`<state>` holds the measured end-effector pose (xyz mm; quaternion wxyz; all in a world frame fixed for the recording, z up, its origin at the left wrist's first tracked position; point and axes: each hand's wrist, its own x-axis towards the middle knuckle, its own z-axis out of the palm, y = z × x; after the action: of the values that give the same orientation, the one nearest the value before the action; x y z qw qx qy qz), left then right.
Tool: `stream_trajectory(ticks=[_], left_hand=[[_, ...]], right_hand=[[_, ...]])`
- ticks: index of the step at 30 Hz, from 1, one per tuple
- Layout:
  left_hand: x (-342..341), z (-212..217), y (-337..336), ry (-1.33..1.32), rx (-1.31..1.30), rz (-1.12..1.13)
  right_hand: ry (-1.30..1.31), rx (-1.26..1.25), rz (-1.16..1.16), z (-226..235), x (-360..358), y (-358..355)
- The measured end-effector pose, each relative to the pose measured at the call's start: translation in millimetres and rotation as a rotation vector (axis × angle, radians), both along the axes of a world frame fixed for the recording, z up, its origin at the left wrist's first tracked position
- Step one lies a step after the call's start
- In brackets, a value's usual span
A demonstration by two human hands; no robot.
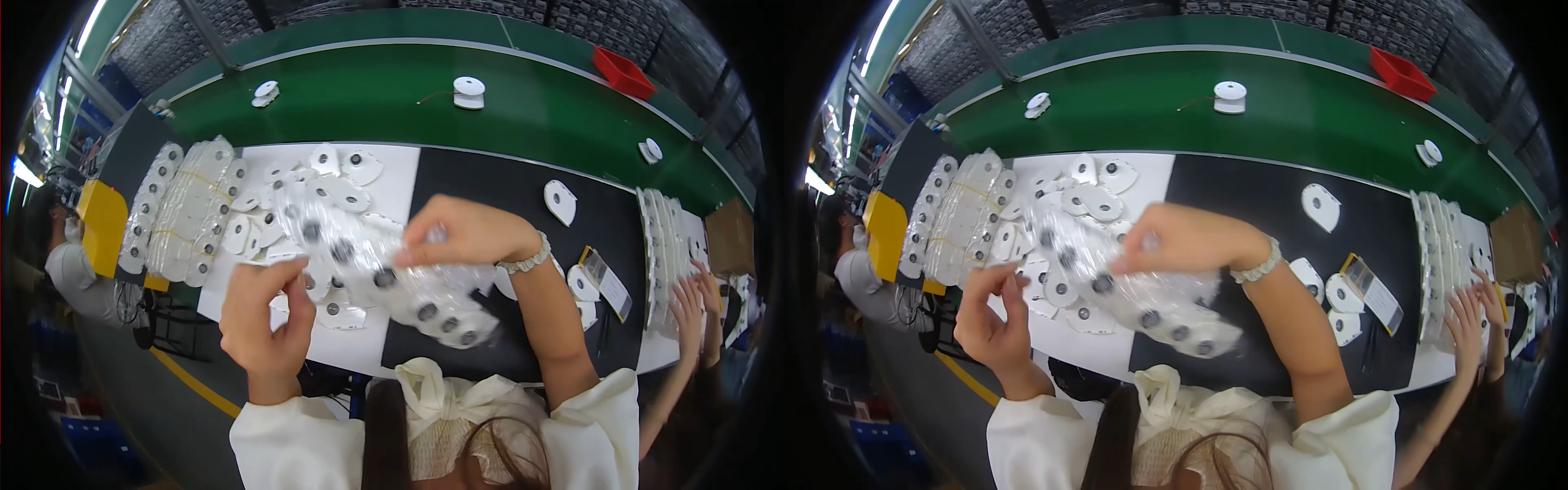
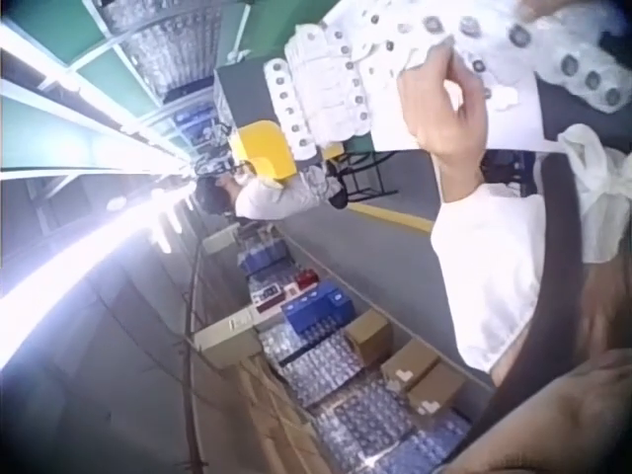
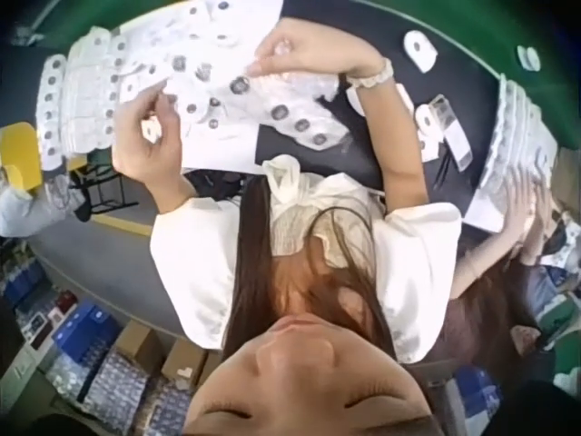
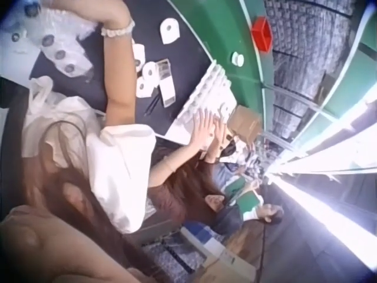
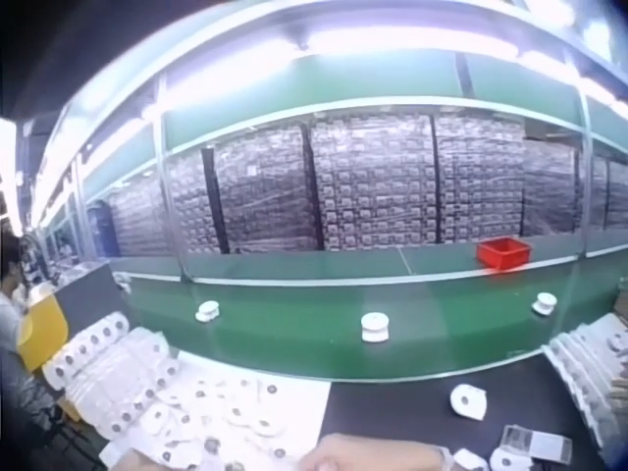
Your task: Packaging small white circular components into protective bubble wrap sleeves on an assembly line.
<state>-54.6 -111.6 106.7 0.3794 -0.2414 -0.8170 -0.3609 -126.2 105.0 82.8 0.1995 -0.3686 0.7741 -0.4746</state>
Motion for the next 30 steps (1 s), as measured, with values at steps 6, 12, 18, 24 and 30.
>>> stream_trajectory(ticks=[6,12,18,24,30], left_hand=[[37,-49,24,-0.396,0.219,-0.378],[42,-78,49,-0.649,0.415,-0.169],[31,-73,50,-0.663,0.428,0.067],[28,-82,35,-0.905,0.491,0.005],[14,-78,40,-0.425,0.559,0.069]], right_hand=[[-0.197,-0.525,-0.58,13,-3,19],[-0.376,-0.781,-0.713,16,-2,17],[-0.393,-0.956,-0.75,12,-6,15],[-0.342,-1.032,-0.733,9,-7,13],[-0.422,-1.109,-0.675,6,-10,19]])
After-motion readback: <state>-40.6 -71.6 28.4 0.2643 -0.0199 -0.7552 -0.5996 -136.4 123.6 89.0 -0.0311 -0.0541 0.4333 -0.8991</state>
